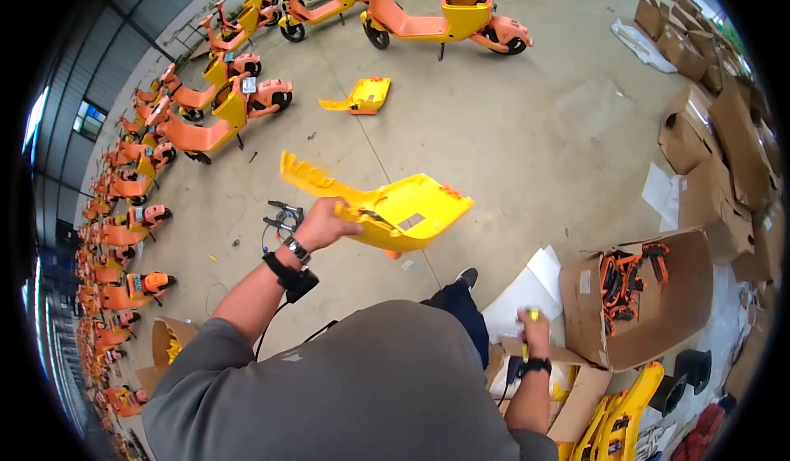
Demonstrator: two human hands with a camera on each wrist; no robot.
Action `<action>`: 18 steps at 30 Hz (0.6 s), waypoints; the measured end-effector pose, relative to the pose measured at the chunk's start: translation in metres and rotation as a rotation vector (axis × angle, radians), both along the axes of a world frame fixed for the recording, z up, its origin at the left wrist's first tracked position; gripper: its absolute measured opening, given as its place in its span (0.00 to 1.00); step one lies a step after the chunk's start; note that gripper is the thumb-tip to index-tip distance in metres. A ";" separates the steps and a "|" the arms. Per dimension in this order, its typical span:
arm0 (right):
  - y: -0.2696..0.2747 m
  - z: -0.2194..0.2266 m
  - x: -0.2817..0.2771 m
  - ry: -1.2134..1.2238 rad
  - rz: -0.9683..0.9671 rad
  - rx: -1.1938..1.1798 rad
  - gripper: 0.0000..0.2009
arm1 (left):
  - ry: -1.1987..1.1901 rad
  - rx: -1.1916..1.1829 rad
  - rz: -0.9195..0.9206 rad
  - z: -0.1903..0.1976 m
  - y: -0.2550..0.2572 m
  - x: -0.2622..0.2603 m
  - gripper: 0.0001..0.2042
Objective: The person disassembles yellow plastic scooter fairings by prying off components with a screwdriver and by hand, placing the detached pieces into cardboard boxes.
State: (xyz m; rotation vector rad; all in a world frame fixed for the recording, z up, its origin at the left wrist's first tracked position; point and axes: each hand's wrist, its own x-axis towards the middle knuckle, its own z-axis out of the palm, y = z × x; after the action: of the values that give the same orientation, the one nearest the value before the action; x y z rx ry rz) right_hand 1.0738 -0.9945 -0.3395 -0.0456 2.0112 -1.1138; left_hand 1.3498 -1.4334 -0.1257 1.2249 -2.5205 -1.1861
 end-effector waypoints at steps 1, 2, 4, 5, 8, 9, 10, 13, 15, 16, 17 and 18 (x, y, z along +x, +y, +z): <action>0.032 -0.035 -0.001 0.022 -0.008 0.036 0.12 | 0.030 -0.032 0.110 -0.001 -0.014 0.002 0.15; 0.054 -0.045 0.005 -0.082 -0.071 0.055 0.12 | 0.064 -0.070 0.211 -0.002 -0.034 0.002 0.13; 0.078 -0.044 0.023 -0.188 -0.211 0.098 0.11 | 0.221 -0.048 0.327 -0.025 -0.090 0.012 0.12; 0.083 -0.042 0.027 -0.270 -0.236 0.149 0.12 | 0.228 -0.045 0.389 -0.015 -0.113 0.006 0.11; 0.037 0.010 0.012 -0.381 -0.067 0.249 0.11 | 0.221 -0.119 0.449 0.023 -0.182 -0.009 0.11; 0.018 0.020 0.001 -0.343 -0.050 0.218 0.11 | 0.220 -0.168 0.451 0.029 -0.212 -0.012 0.10; -0.002 0.023 -0.011 -0.300 -0.037 0.182 0.11 | 0.226 -0.221 0.449 0.036 -0.245 -0.017 0.10; -0.038 -0.003 -0.059 -0.315 -0.103 0.162 0.12 | 0.211 -0.355 0.509 0.056 -0.332 -0.036 0.10; -0.104 0.027 -0.091 -0.221 -0.146 0.169 0.13 | 0.258 -0.353 0.518 0.066 -0.392 -0.058 0.11; -0.124 0.026 -0.103 -0.178 -0.162 0.165 0.13 | 0.278 -0.345 0.524 0.062 -0.423 -0.068 0.11; -0.146 0.028 -0.111 -0.155 -0.183 0.182 0.12 | 0.249 -0.397 0.512 0.055 -0.459 -0.077 0.12; -0.165 0.030 -0.115 -0.129 -0.202 0.195 0.12 | 0.222 -0.451 0.500 0.047 -0.492 -0.082 0.12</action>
State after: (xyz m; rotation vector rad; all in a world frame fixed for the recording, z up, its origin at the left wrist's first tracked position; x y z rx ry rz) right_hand 0.9589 -1.1595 -0.3097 0.3284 2.0306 -1.0095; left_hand 1.2680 -1.9253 -0.0787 1.3831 -1.9923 -0.5620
